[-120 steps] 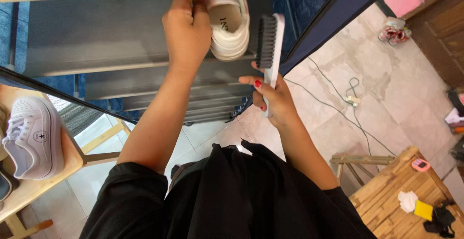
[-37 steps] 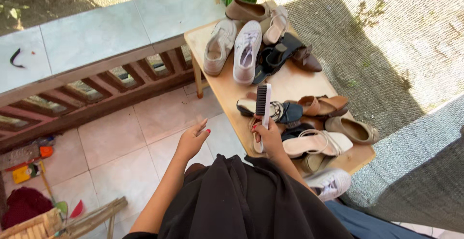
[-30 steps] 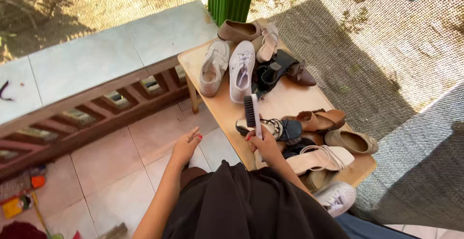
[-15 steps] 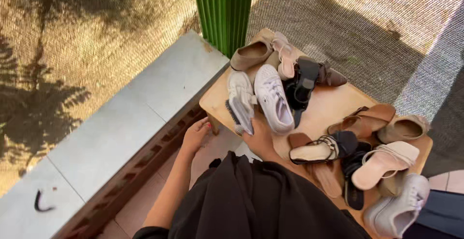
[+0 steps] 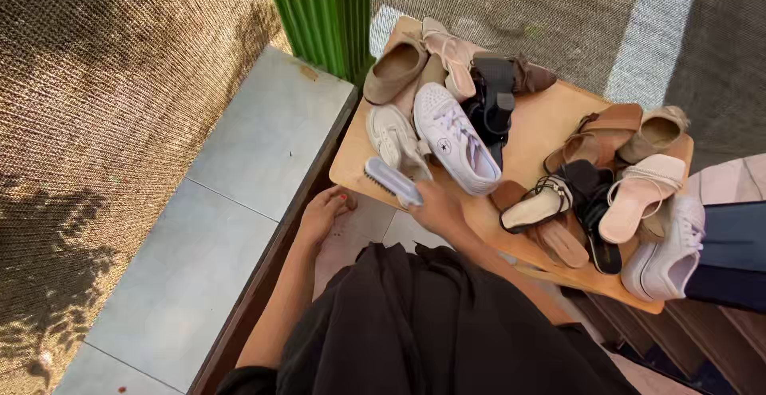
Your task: The person cleans a shoe by hand using a brush to scrub the side and sole of the shoe.
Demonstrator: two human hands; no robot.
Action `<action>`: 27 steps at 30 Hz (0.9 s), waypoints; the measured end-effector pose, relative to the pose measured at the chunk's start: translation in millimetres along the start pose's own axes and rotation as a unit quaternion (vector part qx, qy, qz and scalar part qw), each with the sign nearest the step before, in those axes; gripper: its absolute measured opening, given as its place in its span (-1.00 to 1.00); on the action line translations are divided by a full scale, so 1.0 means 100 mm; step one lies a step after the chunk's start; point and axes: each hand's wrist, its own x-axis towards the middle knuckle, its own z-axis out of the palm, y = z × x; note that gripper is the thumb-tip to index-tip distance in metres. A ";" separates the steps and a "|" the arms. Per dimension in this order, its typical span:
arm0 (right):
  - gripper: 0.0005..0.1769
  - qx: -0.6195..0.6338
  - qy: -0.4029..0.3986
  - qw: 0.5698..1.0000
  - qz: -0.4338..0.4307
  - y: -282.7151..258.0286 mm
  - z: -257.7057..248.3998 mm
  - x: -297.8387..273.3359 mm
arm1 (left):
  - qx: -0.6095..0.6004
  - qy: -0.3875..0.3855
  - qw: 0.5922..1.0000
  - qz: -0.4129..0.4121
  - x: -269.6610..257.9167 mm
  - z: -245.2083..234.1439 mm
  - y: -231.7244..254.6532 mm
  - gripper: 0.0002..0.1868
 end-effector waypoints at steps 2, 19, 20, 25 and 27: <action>-0.66 0.024 0.046 0.999 -0.005 0.01 -0.11 0.09 | 0.021 0.017 0.997 -0.070 -0.07 0.09 0.21 -0.43; -0.70 0.387 0.010 0.919 -0.070 -0.25 -0.36 -0.57 | -0.360 -0.173 0.916 -0.033 -0.34 0.48 0.49 0.17; -0.68 0.279 0.053 0.958 -0.045 -0.28 -0.45 -0.56 | -0.335 -0.115 0.934 -0.048 -0.37 0.49 0.55 0.09; -0.30 0.422 0.159 0.889 -0.080 -0.51 -0.81 -0.55 | -0.273 0.009 0.961 0.029 -0.50 0.49 0.88 -0.11; -0.32 0.226 0.261 0.913 -0.218 -0.66 -0.79 -0.63 | -0.243 0.093 0.956 0.132 -0.51 0.50 0.95 -0.23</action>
